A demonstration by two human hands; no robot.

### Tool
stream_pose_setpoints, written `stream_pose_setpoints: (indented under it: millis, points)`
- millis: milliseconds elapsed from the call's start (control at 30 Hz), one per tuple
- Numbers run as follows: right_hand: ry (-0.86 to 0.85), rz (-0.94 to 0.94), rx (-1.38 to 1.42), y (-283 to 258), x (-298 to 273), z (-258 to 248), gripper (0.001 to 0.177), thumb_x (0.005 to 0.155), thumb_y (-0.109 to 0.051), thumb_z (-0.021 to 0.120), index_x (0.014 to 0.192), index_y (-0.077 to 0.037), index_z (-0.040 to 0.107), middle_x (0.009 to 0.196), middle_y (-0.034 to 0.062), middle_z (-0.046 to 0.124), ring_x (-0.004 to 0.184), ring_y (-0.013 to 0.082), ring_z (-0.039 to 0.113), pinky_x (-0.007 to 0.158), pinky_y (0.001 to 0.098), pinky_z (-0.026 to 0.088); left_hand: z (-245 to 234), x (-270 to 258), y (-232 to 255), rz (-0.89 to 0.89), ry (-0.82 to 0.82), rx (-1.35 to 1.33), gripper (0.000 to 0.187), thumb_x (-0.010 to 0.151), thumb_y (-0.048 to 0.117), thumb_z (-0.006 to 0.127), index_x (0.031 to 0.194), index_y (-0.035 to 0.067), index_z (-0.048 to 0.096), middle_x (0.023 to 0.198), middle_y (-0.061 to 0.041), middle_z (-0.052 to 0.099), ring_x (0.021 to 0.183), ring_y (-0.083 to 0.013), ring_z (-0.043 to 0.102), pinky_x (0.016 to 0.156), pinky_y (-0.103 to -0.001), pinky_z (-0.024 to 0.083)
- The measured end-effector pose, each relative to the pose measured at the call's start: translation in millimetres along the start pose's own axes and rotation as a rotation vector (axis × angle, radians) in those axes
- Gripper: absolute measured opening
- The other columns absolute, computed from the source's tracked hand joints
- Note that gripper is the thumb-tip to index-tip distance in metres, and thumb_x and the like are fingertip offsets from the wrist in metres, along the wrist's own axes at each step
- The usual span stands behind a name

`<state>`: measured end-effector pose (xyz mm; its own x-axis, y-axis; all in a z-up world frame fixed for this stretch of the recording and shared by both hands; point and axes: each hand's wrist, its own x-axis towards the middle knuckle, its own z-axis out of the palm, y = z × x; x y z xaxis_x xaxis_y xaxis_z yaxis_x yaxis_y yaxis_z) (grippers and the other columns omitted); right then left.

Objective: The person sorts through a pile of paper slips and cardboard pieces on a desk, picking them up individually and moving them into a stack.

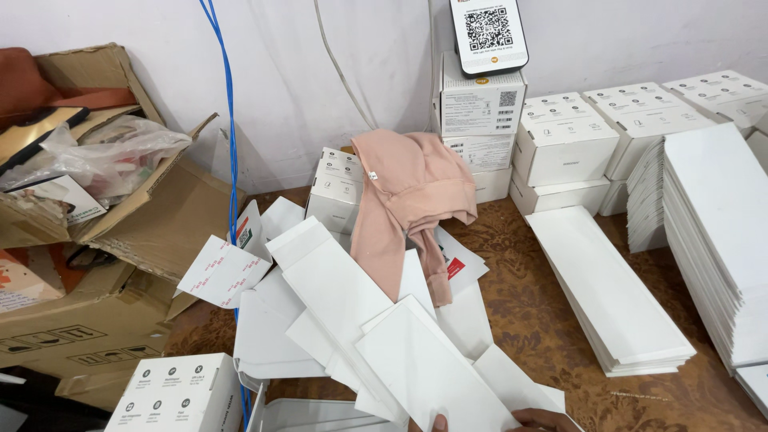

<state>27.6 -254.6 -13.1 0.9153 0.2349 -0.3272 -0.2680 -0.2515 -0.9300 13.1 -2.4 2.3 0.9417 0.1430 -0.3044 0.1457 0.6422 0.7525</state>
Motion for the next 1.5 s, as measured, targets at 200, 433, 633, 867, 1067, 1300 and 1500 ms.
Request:
stream_pose_setpoints:
  millis: [200,433,633,867,1067,1300,1500]
  points:
    - [-0.330,0.324,0.262,-8.1,14.3,-33.7,0.054,0.101,-0.028,0.048,0.146,0.001,0.053,0.136,0.0208,0.066,0.135,0.0292,0.066,0.120,0.0415,0.048,-4.8,1.3,2.1,-0.001,0.014,-0.026,0.059,0.097,0.019,0.055,0.150,-0.002,0.038,0.149,-0.021,0.056,0.139,-0.0292,0.055,0.114,-0.038,0.040]
    - [0.061,0.132,0.019,3.8,-5.2,-87.9,0.059,0.099,-0.038,0.053,0.148,-0.006,0.047,0.149,0.0160,0.061,0.144,0.0269,0.047,0.120,0.0443,0.033,-5.4,-1.9,-2.5,0.002,0.017,-0.041,0.059,0.097,0.019,0.056,0.150,-0.002,0.039,0.149,-0.020,0.056,0.139,-0.0292,0.054,0.115,-0.038,0.039]
    - [0.264,-0.102,-0.186,4.7,-23.0,-75.6,0.071,0.090,-0.048,0.056,0.149,-0.009,0.044,0.150,0.0190,0.052,0.145,0.0320,0.040,0.118,0.0510,0.031,0.2,-5.3,11.6,0.017,-0.017,-0.056,0.060,0.097,0.019,0.057,0.150,-0.002,0.040,0.149,-0.019,0.057,0.139,-0.0293,0.054,0.115,-0.038,0.038]
    - [0.464,-0.597,-0.765,-55.2,-90.0,-34.6,0.086,0.081,-0.061,0.061,0.149,-0.012,0.041,0.151,0.0226,0.041,0.145,0.0381,0.033,0.115,0.0588,0.028,48.0,-101.1,64.3,0.004,-0.033,-0.050,0.060,0.096,0.020,0.058,0.150,-0.002,0.041,0.149,-0.019,0.057,0.140,-0.0293,0.053,0.115,-0.038,0.037]
    - [0.315,-0.697,-1.107,-105.0,-175.8,-12.5,0.099,0.073,-0.071,0.065,0.149,-0.014,0.037,0.152,0.0256,0.032,0.146,0.0432,0.027,0.112,0.0656,0.026,94.1,-155.8,119.8,-0.042,-0.033,0.339,0.070,0.097,0.042,0.054,0.154,0.005,0.038,0.149,-0.012,0.054,0.143,-0.0219,0.044,0.117,-0.036,0.030]
    - [0.208,-0.318,-0.993,-169.2,-217.0,4.9,0.097,0.074,-0.057,0.072,0.156,-0.022,0.034,0.163,0.0205,0.021,0.151,0.0430,0.018,0.114,0.0611,0.025,97.9,-162.1,126.9,-0.005,-0.034,0.428,0.074,0.096,0.050,0.052,0.156,0.009,0.035,0.150,-0.012,0.051,0.145,-0.0214,0.040,0.119,-0.040,0.026]
    - [0.345,-0.270,-0.878,-196.3,-231.7,3.6,0.089,0.075,-0.048,0.077,0.151,-0.017,0.042,0.157,0.0126,0.034,0.144,0.0327,0.035,0.115,0.0491,0.037,97.0,-166.9,129.2,-0.004,-0.026,0.402,0.074,0.094,0.050,0.052,0.155,0.011,0.039,0.149,-0.011,0.052,0.144,-0.0222,0.042,0.120,-0.039,0.027]
